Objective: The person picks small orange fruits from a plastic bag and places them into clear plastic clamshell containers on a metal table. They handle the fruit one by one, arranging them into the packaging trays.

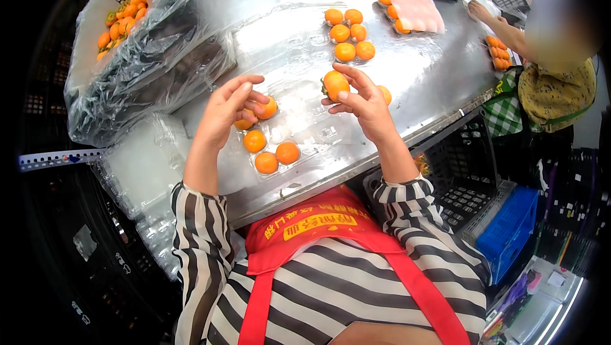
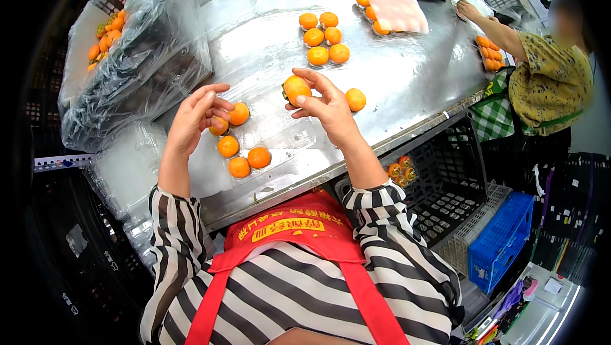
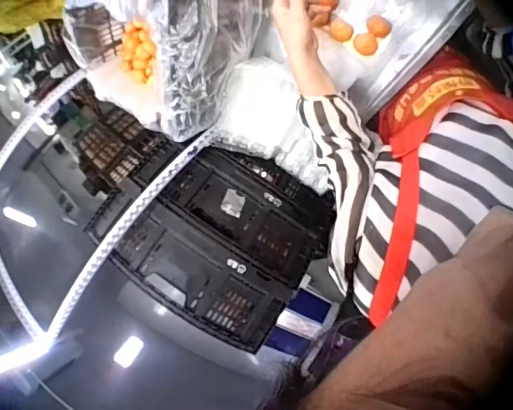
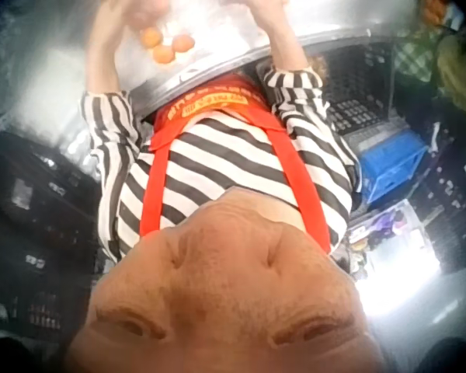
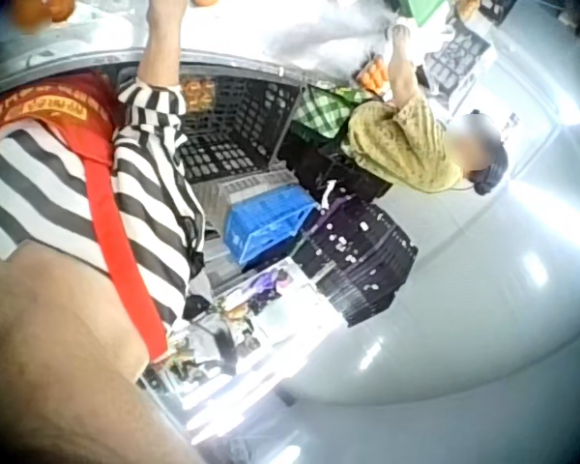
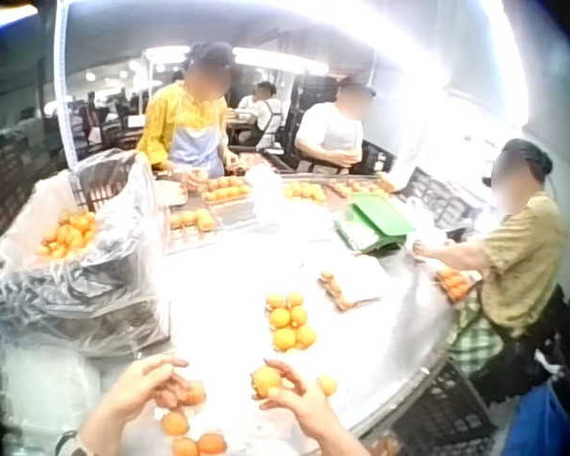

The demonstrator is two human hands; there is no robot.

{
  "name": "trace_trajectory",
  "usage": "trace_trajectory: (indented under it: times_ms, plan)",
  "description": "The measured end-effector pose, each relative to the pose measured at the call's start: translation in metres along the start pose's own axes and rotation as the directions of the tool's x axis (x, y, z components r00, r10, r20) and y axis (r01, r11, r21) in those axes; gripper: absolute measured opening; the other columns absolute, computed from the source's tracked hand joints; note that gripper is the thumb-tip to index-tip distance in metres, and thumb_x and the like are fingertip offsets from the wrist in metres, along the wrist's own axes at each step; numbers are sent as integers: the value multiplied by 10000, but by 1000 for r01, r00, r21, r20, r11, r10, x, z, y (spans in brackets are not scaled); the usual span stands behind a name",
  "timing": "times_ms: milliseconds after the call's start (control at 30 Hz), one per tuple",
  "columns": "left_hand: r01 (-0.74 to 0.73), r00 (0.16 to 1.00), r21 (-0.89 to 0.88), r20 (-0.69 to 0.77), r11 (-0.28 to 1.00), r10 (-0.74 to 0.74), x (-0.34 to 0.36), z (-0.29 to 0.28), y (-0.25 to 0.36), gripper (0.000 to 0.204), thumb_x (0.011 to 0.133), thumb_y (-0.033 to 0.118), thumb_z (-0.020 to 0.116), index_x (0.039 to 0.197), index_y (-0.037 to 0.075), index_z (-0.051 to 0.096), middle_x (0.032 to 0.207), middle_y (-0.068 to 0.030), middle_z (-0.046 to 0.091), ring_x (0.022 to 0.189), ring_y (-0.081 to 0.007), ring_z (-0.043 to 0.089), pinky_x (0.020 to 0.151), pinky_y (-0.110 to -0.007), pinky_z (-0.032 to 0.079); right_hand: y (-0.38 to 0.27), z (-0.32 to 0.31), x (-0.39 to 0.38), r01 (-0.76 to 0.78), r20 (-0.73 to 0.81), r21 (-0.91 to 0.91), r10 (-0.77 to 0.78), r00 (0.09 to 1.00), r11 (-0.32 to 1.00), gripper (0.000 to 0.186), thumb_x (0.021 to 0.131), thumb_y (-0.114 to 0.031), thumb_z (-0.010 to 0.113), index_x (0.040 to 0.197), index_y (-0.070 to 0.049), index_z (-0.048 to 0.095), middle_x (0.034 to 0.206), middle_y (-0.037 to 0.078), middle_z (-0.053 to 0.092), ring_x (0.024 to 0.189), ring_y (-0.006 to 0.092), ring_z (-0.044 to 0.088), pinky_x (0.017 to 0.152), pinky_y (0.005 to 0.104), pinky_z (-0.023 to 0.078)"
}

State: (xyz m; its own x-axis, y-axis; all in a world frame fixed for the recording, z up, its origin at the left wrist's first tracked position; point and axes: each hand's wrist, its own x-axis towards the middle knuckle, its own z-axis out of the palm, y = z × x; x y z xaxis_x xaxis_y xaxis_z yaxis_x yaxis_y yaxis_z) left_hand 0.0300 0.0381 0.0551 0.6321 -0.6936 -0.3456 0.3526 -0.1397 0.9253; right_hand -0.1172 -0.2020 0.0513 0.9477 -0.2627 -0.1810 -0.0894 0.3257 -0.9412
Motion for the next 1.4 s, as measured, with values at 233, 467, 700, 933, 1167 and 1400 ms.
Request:
trace_trajectory:
  times_ms: [233, 467, 700, 933, 1167, 1400]
  plan:
    - [-54, 998, 42, -39, 998, 56, -34, 11, 0, 358, 980, 265, 497, 1233, 18, 552, 977, -80, 666, 829, -124, 632, 693, -245, 504, 2, -13, -3, 24, -67, 136, -15, 998, 990, 415, 914, -155, 595, 1291, -24, 482, 1120, 113, 554, 917, 241, 665, 738, 318, 576]
    - [-74, 863, 214, -476, 974, 170, -65, 0, -48, 282, 930, 149, 577, 1177, 15, 598, 949, -48, 660, 864, -109, 614, 716, -240, 483, 4, -34, 3, 81, -204, 181, -43, 978, 980, 431, 950, -175, 547, 1345, -53, 424, 1142, 128, 547, 941, 307, 659, 781, 362, 567]
    - [38, 809, 704, -438, 709, 392, -67, -3, -56, 287, 831, 97, 659, 1114, 51, 643, 1002, -74, 649, 934, -177, 612, 780, -303, 494, -4, -121, -1, 168, -423, -70, -182, 888, 983, 508, 901, -115, 620, 1365, -34, 428, 1136, 117, 564, 990, 191, 614, 867, 335, 543]
    - [-87, 833, 915, -149, 394, 532, -30, 13, -60, 390, 756, 96, 702, 1137, 65, 627, 1158, -122, 623, 1061, -319, 571, 899, -392, 454, 6, -159, -3, -162, -356, -755, -189, 915, 635, 597, 834, -144, 664, 1380, -45, 445, 1246, 159, 550, 1095, 234, 576, 907, 332, 479]
    - [-136, 890, 952, -4, 273, 456, 0, 27, -59, 448, 740, 69, 678, 1180, 83, 594, 1229, -113, 588, 1171, -294, 499, 970, -421, 370, 22, -171, -11, -158, -218, -919, -130, 967, 362, 622, 811, -135, 652, 1396, -136, 440, 1239, 179, 546, 1124, 320, 555, 956, 370, 440]
    - [-112, 898, 951, -28, 289, 439, 7, 29, -68, 504, 739, 54, 656, 1234, 109, 579, 1159, -90, 585, 1136, -288, 511, 961, -421, 372, 20, -167, -14, -84, -135, -955, -164, 977, 285, 660, 773, -117, 677, 1390, -176, 452, 1166, 150, 568, 1085, 339, 554, 929, 395, 457]
